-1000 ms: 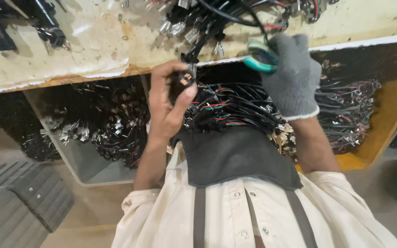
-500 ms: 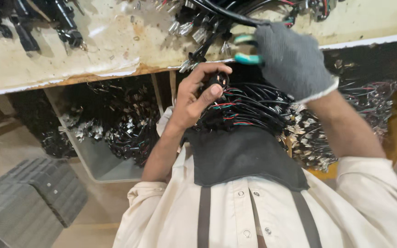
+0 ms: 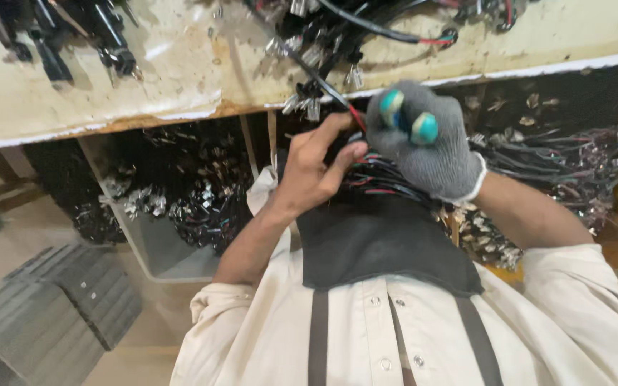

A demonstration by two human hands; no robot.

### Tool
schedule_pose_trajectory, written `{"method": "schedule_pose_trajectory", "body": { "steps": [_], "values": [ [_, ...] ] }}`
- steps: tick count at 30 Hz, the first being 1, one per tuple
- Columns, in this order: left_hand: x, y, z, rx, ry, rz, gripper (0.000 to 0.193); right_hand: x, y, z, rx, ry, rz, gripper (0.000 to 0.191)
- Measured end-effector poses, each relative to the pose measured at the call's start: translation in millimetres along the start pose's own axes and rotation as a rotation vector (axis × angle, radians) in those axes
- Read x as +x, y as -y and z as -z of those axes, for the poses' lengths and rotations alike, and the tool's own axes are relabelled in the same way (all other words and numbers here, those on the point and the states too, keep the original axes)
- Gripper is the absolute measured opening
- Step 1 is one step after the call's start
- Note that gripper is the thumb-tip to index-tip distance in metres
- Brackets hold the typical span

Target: The person picks up black cable assemblies from a workbench, holds the wire ends, and uses pliers to strip insulation and trim wire ends, then places the processed cables back on the bench among piles of similar wire harnesses.

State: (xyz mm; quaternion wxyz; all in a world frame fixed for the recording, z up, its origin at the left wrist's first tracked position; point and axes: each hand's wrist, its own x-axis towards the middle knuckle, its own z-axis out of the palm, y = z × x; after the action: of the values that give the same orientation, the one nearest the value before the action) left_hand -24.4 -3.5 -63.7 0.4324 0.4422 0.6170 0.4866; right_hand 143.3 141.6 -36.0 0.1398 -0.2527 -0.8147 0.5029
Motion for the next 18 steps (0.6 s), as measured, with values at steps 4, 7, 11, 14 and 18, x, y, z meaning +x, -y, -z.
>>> {"method": "schedule_pose_trajectory", "body": {
  "steps": [4,7,11,14,18],
  "values": [
    [-5,8,0,-0.072,-0.017,-0.119,0.027,-19,-9,-13,0.299,-0.254,-0.012,0.015],
    [-6,6,3,-0.155,0.006,-0.238,0.029,-34,-5,-25,0.384,-0.398,-0.109,0.018],
    [-7,-11,-1,-0.254,0.064,-0.261,0.039,-30,2,-36,0.38,-0.426,-0.136,0.022],
    [-7,-26,-6,-0.106,0.122,-0.225,0.06,-7,-2,-22,0.258,-0.456,-0.076,0.025],
    [4,-49,10,0.987,0.359,-0.253,0.072,20,-25,15,-0.131,-0.507,0.037,0.028]
  ]
}}
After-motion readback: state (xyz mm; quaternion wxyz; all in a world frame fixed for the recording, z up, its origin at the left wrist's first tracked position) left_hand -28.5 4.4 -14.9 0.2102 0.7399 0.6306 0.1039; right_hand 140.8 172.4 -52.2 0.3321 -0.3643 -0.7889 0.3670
